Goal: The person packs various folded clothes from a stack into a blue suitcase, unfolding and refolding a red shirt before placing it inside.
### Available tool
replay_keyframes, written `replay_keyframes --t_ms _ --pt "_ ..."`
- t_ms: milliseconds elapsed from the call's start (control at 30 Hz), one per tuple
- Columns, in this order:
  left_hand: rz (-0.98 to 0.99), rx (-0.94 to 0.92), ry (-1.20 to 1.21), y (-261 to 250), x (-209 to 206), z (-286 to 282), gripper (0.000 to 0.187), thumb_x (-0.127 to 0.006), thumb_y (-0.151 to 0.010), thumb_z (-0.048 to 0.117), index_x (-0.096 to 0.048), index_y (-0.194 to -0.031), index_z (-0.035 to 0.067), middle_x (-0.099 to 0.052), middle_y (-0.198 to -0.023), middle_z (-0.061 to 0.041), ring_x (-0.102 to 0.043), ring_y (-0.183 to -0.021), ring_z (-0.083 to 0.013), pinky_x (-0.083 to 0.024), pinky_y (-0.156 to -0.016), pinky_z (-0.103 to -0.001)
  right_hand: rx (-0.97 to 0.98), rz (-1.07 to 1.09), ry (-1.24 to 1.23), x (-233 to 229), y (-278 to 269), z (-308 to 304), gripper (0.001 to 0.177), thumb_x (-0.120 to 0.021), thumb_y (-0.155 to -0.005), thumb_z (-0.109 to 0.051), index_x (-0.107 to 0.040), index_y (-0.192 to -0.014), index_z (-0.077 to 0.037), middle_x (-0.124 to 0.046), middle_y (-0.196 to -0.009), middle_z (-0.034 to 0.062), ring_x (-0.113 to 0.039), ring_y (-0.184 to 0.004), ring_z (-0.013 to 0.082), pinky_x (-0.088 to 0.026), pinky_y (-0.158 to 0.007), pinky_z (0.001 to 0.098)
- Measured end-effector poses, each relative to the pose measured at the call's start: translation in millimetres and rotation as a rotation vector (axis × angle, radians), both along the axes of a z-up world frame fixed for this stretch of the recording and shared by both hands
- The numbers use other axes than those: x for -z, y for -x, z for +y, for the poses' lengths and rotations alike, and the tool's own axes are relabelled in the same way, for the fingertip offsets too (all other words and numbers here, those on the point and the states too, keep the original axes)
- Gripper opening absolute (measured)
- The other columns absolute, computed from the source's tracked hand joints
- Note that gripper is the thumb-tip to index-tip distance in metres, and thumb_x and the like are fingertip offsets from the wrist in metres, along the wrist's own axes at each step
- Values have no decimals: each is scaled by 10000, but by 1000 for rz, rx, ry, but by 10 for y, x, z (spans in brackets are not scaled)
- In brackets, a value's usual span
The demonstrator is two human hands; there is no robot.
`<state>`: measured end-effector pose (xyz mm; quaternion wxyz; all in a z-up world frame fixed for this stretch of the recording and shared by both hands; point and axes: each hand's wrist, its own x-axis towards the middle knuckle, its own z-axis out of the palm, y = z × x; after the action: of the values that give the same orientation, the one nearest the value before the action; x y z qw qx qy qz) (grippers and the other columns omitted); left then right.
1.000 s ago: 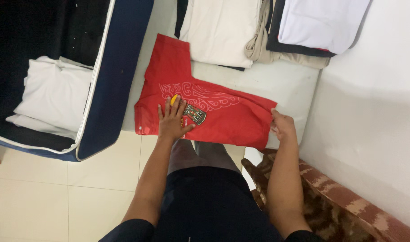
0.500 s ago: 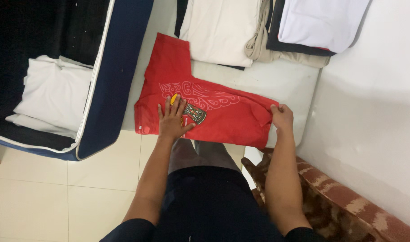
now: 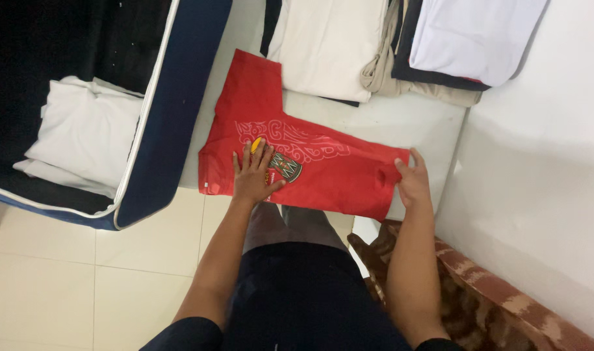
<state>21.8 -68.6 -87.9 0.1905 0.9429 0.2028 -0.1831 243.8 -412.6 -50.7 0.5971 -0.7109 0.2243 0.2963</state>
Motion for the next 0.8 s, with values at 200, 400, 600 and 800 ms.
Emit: replay_keyframes --t_ms 200,400,600,800 --pt "-191 13 -16 49 63 57 864 -670 -849 636 -394 -1558 227 -249 -1679 -34 -126 -1560 -318 -94 -1222 -637 -35 -363 -77 166 -221 -28 272 -624 -1067 -83 -635 -1335 -41 -661 -1210 -3 -618 -1088 85 -520 -968 256" --pt "-562 57 -120 -569 60 200 383 -675 -995 245 -662 -1378 258 -552 -1463 3 -430 -1430 -295 -361 -1155 -540 -16 -408 -108 270 -214 -55 176 -604 -1067 -106 -655 -1227 -51 -664 -1096 5 -604 -992 86 -501 -902 239" --pt "-659 357 -46 -1285 -94 208 217 -741 -890 276 -763 -1092 200 -661 -1275 -20 -511 -1308 -274 -404 -1072 -508 76 -421 -179 325 -75 -137 176 -574 -1076 -103 -655 -1206 -19 -670 -1076 26 -632 -953 101 -540 -876 261" --pt "-608 518 69 -1438 -139 261 114 -742 -915 283 -744 -911 169 -705 -916 24 -609 -1072 -208 -438 -1017 -465 75 -390 -226 309 -21 -246 170 -598 -1073 -122 -706 -1131 -5 -699 -1073 39 -629 -939 95 -522 -839 243"
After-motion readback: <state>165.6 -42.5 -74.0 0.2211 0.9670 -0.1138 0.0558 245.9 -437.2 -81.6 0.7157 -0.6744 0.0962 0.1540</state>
